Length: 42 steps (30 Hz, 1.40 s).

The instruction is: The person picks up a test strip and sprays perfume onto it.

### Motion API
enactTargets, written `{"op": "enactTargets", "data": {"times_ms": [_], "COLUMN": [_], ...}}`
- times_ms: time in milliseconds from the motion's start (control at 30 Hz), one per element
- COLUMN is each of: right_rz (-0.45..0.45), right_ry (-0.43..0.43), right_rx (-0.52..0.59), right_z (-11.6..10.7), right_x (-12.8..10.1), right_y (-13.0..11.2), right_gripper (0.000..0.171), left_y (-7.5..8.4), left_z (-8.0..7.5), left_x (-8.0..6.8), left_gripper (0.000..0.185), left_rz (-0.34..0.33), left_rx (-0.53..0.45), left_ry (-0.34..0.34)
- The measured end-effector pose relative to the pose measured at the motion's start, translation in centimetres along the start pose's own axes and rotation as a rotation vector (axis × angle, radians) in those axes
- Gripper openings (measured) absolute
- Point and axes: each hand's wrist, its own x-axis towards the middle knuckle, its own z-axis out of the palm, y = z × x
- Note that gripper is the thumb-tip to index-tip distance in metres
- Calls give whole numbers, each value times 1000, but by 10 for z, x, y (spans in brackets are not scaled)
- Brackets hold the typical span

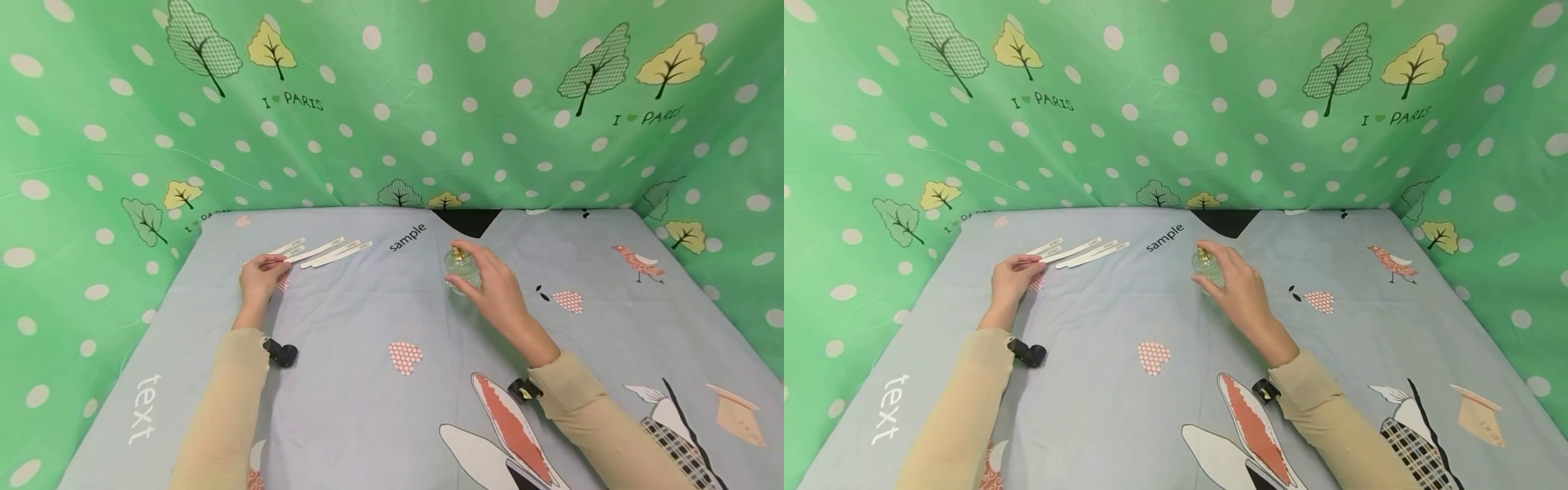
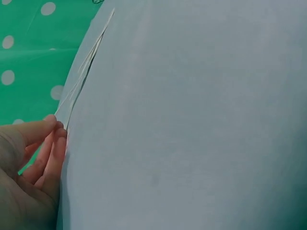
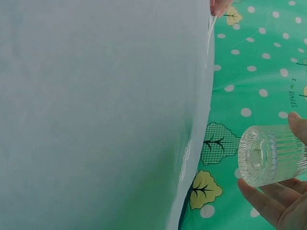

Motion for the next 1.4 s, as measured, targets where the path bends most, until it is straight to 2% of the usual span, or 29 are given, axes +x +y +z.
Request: {"op": "enactTargets", "data": {"times_ms": [167,433,833,1033,1400], "right_rz": [1,-10,-10,-13,-17], "right_ry": [1,4,-2,-3,-1], "right_rx": [1,2,7,11,10], "right_z": [0,-1,-2,-2,-3], "right_x": [0,0,0,0,-1], "right_y": [0,-1,-2,-2,-3], "right_gripper": [61,60,60,61,61], "left_y": [1,0,8,12,15], "left_z": [-2,-4,-5,-7,-7], "left_x": [-1,-5,-11,-16,-24], "left_gripper": [29,31,29,29,27], "left_rz": [-10,-44,0,21,54], "left_rx": [-76,-130,-225,-239,-292], "left_ry": [-27,-51,-36,-31,-60]}}
